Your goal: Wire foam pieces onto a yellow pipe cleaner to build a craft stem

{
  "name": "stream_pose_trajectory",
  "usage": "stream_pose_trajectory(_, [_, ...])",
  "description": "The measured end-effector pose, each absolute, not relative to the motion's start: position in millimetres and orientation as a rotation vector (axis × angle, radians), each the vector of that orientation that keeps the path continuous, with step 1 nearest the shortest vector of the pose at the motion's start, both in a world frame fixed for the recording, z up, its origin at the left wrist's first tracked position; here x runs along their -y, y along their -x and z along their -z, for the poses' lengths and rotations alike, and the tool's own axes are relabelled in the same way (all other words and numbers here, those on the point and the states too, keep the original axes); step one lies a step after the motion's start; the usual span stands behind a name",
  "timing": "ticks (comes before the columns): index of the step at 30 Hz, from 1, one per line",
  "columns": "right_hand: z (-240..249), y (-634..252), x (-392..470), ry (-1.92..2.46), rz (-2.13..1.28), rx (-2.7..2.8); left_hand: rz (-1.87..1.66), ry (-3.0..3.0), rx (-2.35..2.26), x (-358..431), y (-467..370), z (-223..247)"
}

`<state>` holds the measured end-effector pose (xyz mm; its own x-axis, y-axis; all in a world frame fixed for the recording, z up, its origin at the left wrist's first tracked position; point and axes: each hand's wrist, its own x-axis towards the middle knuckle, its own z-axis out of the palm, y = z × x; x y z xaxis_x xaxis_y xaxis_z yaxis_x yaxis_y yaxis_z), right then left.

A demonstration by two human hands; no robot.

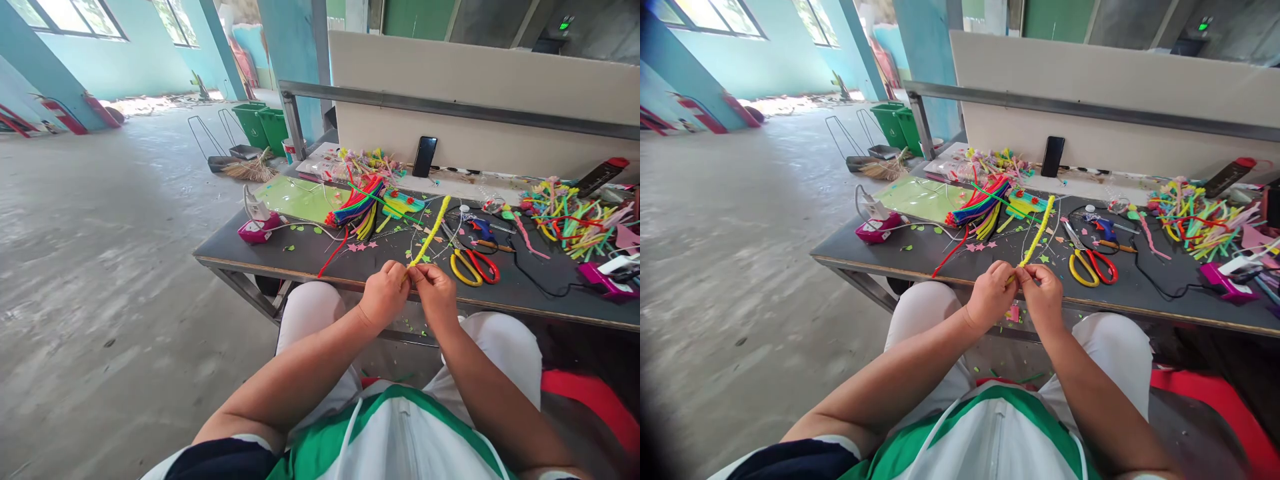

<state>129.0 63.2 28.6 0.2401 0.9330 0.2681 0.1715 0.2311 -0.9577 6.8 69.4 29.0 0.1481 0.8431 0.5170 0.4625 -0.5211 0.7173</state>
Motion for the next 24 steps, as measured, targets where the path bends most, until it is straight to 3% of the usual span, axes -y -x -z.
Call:
stream_pose_trajectory(8, [-28.7, -131.1, -65.6, 1.295, -0.334, 1.478, -1.204, -2.264, -1.33, -66.8, -6.9, -28.9])
stream_pose_trajectory(15, [-35.5, -140.0, -65.3, 1.196, -0.445, 1.548, -1.433, -1.894, -1.218, -71.1, -5.7, -30.5])
stream_pose_trajectory(24, [-34.3, -149.0, -71.5, 1.079, -0.551, 1.522, -1.172, -1.114, -0.811, -72.9, -4.7, -37.5])
